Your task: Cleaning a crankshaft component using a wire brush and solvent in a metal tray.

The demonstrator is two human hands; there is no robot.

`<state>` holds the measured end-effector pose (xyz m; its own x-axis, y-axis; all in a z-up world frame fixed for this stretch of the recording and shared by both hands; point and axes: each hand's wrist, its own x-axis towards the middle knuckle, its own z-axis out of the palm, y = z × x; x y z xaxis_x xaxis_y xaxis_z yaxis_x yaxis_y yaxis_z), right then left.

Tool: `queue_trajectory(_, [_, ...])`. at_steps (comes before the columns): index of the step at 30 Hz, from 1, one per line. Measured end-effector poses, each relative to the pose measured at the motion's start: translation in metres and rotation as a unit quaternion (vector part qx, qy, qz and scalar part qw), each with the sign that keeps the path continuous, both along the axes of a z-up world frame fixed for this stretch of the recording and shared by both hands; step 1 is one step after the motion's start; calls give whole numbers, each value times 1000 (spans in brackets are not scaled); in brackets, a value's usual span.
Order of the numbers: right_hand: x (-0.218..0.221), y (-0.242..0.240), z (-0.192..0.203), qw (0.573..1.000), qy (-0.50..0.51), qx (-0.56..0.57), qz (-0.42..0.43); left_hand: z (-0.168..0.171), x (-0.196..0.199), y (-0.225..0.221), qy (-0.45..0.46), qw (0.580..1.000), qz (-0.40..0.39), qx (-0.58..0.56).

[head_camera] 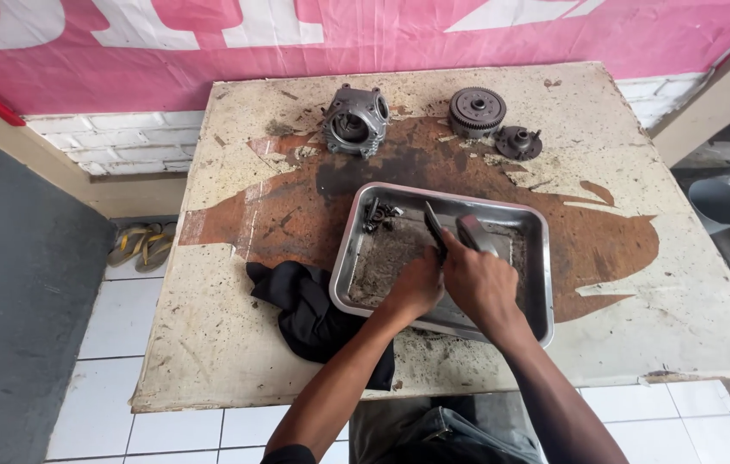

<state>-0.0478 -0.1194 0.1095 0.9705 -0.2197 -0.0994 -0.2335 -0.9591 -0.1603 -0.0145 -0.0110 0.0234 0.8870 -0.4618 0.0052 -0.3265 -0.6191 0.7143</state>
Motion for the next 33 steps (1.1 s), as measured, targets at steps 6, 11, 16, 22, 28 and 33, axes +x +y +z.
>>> queue_trajectory(6, [-28,-4,12,999,39,19,-28,-12,20,-8,28,999,17,33])
queue_trajectory(11, [-3,0,-1,999,-19,34,4,-22,7,-7,4,999,20,30])
queue_trajectory(16, [-60,-5,21,996,53,58,-41,-11,8,-6,8,999,-11,34])
queue_trajectory(22, [-13,0,5,999,26,44,-11,-35,26,-4,43,998,28,22])
queue_trajectory(28, [-43,-7,23,995,36,86,-40,-8,9,-4,34,999,7,41])
queue_trajectory(33, [-53,-22,6,996,29,72,-45,-30,21,-5,-2,998,-14,59])
